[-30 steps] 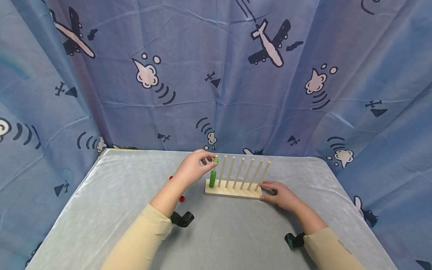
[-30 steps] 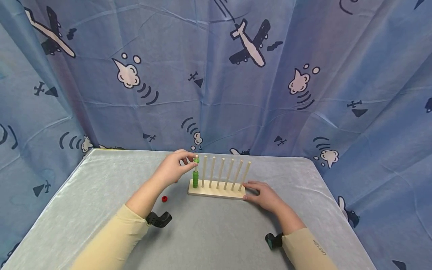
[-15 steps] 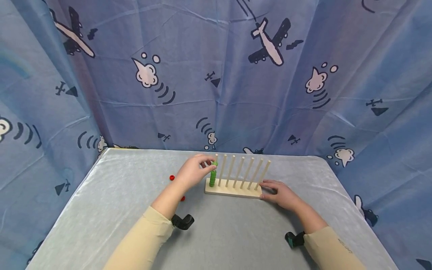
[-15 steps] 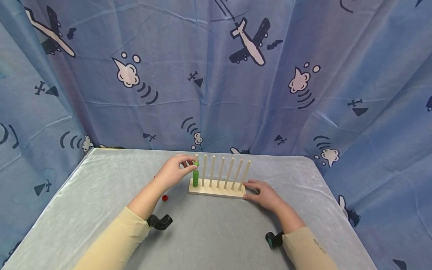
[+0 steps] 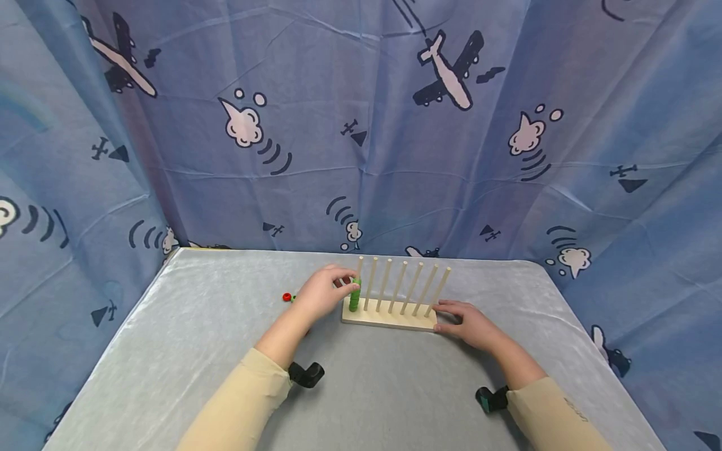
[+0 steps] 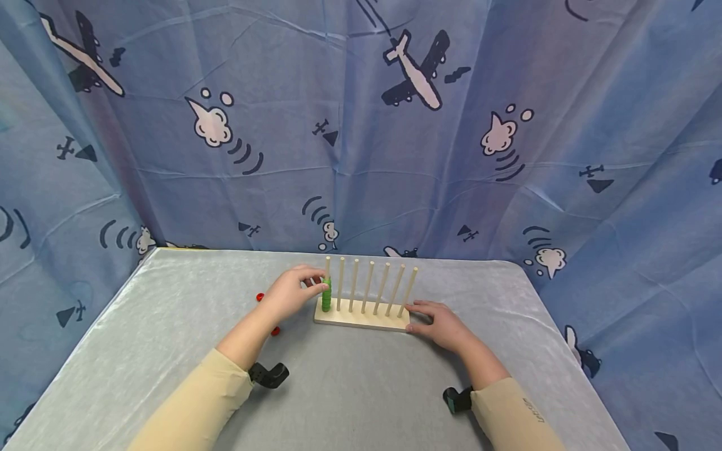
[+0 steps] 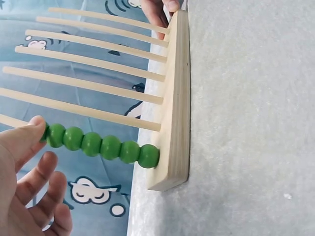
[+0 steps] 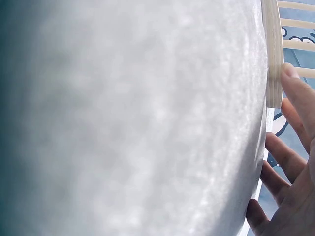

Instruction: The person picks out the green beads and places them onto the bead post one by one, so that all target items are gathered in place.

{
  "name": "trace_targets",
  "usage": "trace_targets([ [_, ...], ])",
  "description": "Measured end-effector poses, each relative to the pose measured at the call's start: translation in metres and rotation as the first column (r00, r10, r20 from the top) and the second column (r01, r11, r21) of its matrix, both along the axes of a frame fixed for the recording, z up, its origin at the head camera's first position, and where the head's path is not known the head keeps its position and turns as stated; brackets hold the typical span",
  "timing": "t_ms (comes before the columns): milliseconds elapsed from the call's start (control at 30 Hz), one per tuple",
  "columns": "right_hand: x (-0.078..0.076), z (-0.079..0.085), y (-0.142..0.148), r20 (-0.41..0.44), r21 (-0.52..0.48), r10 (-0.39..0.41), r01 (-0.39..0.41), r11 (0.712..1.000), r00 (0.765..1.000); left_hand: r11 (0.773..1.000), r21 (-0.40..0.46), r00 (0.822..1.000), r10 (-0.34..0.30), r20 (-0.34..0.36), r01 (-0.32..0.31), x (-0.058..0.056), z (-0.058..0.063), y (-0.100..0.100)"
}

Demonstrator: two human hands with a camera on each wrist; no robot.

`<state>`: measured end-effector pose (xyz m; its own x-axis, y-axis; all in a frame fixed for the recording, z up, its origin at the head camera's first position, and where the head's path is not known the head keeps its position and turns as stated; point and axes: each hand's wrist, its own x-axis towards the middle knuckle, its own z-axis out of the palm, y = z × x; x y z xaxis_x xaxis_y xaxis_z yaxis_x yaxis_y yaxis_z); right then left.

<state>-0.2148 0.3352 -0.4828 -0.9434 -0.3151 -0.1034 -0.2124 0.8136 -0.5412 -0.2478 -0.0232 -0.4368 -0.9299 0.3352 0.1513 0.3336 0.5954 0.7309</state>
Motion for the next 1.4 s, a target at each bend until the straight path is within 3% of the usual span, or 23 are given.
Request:
trace_targets([
  [533, 0.000, 0.002, 0.000, 0.015, -0.004, 0.008, -0.008, 1.000, 1.000, 0.999, 0.001, 0.998, 0.050, 0.031, -0.050, 0.008, -0.004, -0.018],
  [1000, -0.003, -0.001, 0.001, 0.014, -0.004, 0.001, -0.001, 1.000, 1.000, 0.992, -0.059, 0.993, 0.111, 0.029, -0.109, 0.011, -0.003, -0.061],
  [1400, -0.002, -0.003, 0.000, 0.019, -0.019, -0.001, 0.001, 1.000, 1.000, 0.983, -0.160, 0.995, 0.095, 0.003, -0.094, 0.012, -0.004, -0.098],
])
